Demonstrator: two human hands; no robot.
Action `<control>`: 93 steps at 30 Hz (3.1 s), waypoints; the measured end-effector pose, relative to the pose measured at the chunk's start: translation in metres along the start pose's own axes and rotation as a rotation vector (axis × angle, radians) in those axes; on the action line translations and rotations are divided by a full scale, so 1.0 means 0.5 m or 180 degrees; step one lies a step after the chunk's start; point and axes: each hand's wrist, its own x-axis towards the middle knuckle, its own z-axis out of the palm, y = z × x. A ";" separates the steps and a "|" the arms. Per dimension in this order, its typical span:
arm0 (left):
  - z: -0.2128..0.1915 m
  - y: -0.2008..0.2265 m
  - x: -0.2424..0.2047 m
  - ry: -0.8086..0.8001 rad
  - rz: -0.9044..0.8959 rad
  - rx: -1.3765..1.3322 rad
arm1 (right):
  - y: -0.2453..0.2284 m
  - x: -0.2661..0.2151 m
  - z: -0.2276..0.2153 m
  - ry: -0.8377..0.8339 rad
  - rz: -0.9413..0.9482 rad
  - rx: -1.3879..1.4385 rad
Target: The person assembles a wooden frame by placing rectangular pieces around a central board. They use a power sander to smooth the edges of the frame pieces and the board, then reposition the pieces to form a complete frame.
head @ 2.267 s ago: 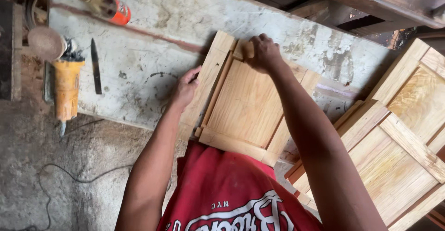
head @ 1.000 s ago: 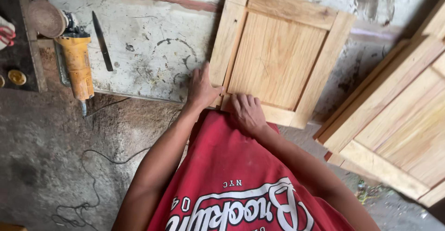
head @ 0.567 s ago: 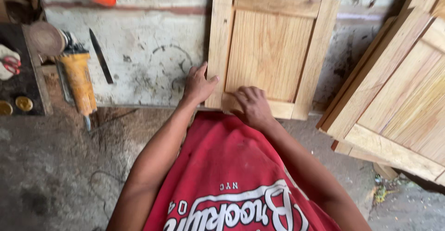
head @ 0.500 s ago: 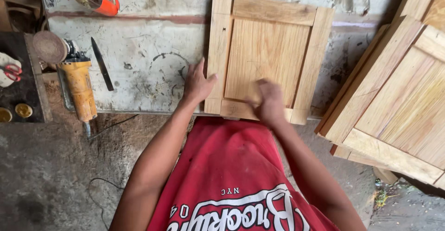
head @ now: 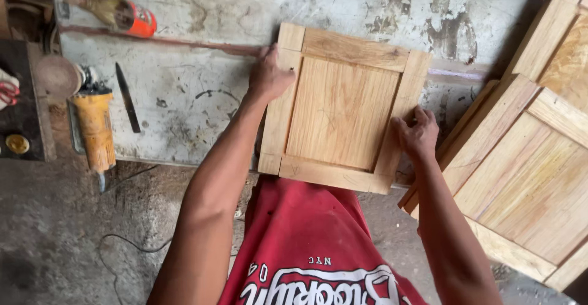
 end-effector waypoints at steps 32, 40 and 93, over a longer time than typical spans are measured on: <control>-0.004 -0.018 -0.185 -0.0624 -0.0933 0.0217 | -0.050 -0.001 -0.048 -0.0043 -0.0005 0.0318; -0.024 -0.005 -0.181 -0.0564 -0.0602 0.0175 | -0.089 -0.012 -0.057 0.0080 -0.0135 -0.0299; 0.024 -0.060 -0.230 -0.0473 -0.0197 -0.0085 | -0.194 0.177 -0.036 -0.0543 0.0836 -0.0229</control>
